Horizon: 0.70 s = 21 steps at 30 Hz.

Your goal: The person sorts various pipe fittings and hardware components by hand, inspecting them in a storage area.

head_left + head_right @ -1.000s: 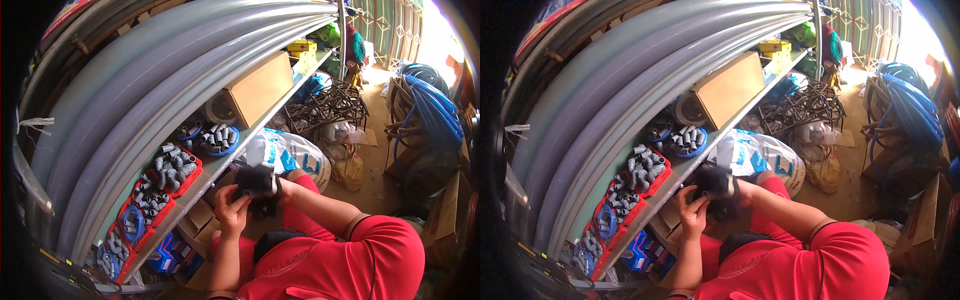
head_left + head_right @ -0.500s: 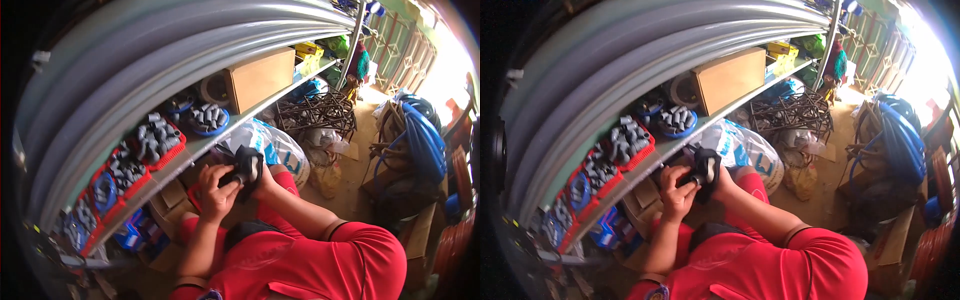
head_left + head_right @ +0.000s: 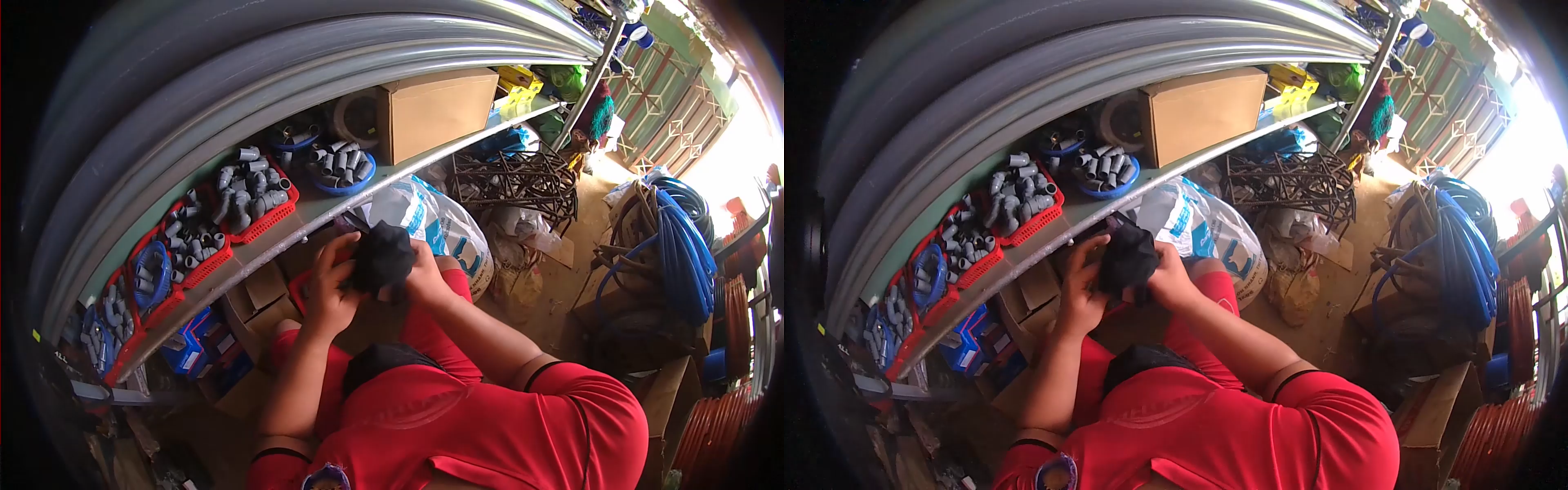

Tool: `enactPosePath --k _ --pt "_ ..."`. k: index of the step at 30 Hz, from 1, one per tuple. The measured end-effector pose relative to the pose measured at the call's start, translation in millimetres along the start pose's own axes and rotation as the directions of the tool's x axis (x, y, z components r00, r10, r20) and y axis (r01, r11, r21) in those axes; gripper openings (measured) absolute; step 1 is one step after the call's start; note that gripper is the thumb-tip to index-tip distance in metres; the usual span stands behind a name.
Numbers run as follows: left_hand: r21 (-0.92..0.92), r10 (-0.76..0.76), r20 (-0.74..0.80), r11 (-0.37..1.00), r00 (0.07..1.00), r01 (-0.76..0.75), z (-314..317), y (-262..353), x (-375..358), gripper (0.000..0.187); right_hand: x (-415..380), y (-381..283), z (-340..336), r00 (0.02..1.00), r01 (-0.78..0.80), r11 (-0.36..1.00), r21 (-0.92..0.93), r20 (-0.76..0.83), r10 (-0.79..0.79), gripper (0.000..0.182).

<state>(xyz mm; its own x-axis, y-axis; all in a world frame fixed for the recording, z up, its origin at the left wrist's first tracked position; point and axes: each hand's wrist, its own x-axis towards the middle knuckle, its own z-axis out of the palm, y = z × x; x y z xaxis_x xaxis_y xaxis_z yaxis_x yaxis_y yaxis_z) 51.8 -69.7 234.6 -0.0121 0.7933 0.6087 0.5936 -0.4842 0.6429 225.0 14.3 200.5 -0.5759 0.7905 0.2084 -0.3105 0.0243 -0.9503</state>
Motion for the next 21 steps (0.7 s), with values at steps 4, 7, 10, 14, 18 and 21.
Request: enactPosePath --k 4,7,10,14,18,21 --pt "0.137 0.153 -0.103 0.981 0.983 -0.139 10.6 11.9 -8.3 0.018 1.1 13.0 1.6 0.984 0.014 0.840 0.543 -0.158 0.086 0.025" --pt "0.210 0.224 -0.167 0.959 0.960 -0.188 25.1 -1.4 -20.2 0.015 -3.6 14.0 1.6 0.954 -0.184 0.369 0.911 0.074 0.291 0.038" --pt "0.227 0.191 -0.060 0.958 0.980 -0.173 16.1 -9.1 -19.9 0.016 -14.5 21.0 -2.9 0.984 -0.174 0.872 0.457 0.062 0.164 0.039" --pt "0.102 0.094 0.026 0.990 0.995 -0.096 8.0 -11.5 -16.6 0.015 -10.8 40.3 -23.5 0.982 -0.166 0.975 0.148 0.118 0.149 0.034" --pt "-0.192 -0.180 0.021 0.965 0.983 0.180 23.7 -20.0 -25.2 0.016 -4.6 41.9 -17.8 0.977 -0.179 0.855 0.486 -0.011 0.211 0.030" --pt "-0.057 -0.045 -0.032 0.997 0.998 0.043 23.1 -2.6 -21.1 0.016 -2.8 47.7 -15.6 0.995 -0.080 0.968 0.239 -0.034 0.091 0.033"
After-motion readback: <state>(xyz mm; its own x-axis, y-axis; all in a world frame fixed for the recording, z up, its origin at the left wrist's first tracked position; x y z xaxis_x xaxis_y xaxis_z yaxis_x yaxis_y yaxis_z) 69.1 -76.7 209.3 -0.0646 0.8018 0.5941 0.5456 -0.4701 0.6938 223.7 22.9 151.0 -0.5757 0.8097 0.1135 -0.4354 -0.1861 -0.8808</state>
